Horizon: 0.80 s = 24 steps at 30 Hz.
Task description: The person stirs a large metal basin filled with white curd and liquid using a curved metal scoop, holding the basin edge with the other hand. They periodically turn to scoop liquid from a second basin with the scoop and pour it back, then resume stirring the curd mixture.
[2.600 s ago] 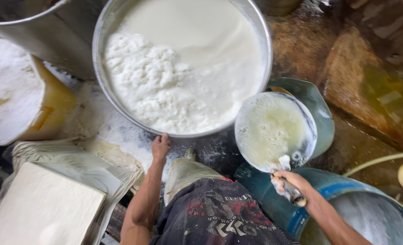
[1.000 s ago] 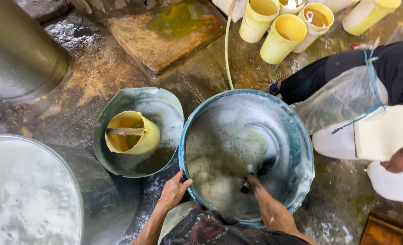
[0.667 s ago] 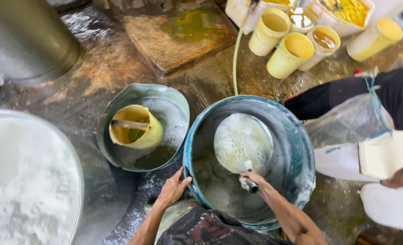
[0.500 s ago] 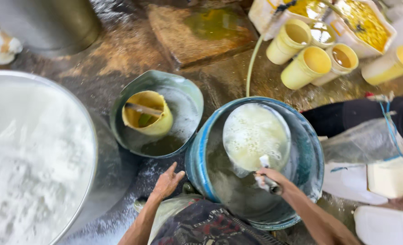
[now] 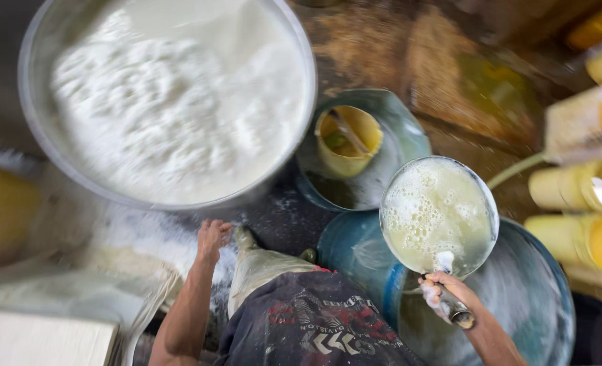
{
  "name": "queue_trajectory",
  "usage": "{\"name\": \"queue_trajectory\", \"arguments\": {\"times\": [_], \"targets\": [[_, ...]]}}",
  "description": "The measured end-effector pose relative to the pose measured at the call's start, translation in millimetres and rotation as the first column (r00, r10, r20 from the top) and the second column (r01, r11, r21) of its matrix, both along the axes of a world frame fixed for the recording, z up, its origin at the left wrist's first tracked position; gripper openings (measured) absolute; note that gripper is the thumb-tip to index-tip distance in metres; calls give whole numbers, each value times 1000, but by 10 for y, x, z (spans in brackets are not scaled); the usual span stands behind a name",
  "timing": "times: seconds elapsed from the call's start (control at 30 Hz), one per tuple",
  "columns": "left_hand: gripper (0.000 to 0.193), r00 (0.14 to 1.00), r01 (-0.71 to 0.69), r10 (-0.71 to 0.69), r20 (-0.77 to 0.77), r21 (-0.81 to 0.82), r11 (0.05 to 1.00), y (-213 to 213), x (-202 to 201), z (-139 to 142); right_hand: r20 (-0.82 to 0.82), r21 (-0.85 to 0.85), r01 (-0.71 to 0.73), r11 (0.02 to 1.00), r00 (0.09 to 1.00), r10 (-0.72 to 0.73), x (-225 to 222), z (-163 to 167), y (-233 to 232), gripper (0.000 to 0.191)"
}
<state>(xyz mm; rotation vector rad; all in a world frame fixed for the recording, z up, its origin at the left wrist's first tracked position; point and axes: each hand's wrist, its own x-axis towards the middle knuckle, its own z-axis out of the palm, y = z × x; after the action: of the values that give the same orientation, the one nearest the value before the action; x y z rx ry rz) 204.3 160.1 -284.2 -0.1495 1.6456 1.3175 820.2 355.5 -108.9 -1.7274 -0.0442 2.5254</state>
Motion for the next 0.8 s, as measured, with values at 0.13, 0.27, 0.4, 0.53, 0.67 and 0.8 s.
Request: {"name": "queue_trajectory", "arguments": {"times": [0.13, 0.27, 0.4, 0.53, 0.67, 0.8], "targets": [[25, 987, -160, 160, -6, 41, 986, -335, -518, 124, -19, 145, -194, 970, 980, 199, -1009, -225, 310, 24], [35, 955, -288, 294, -41, 108, 951, -420, -895, 214, -147, 111, -303, 946, 937, 317, -2097, -598, 667, 19], [35, 951, -227, 225, -214, 16, 974, -299, -1133, 269, -123, 66, -448, 892, 883, 453, -3203, -815, 966, 16], [36, 889, -254, 215, -404, -44, 966, -125, -1156, 299, -55, 234, -583, 778, 791, 609, -3983, -806, 1080, 20], [37, 891, -259, 243, -382, 10, 966, -146, -1200, 333, 24, 350, -568, 745, 801, 598, -4490, -794, 1147, 17], [40, 916, -215, 165, -366, -100, 972, -218, -1229, 360, 206, 410, -669, 620, 730, 652, -4798, -770, 1414, 21]]}}
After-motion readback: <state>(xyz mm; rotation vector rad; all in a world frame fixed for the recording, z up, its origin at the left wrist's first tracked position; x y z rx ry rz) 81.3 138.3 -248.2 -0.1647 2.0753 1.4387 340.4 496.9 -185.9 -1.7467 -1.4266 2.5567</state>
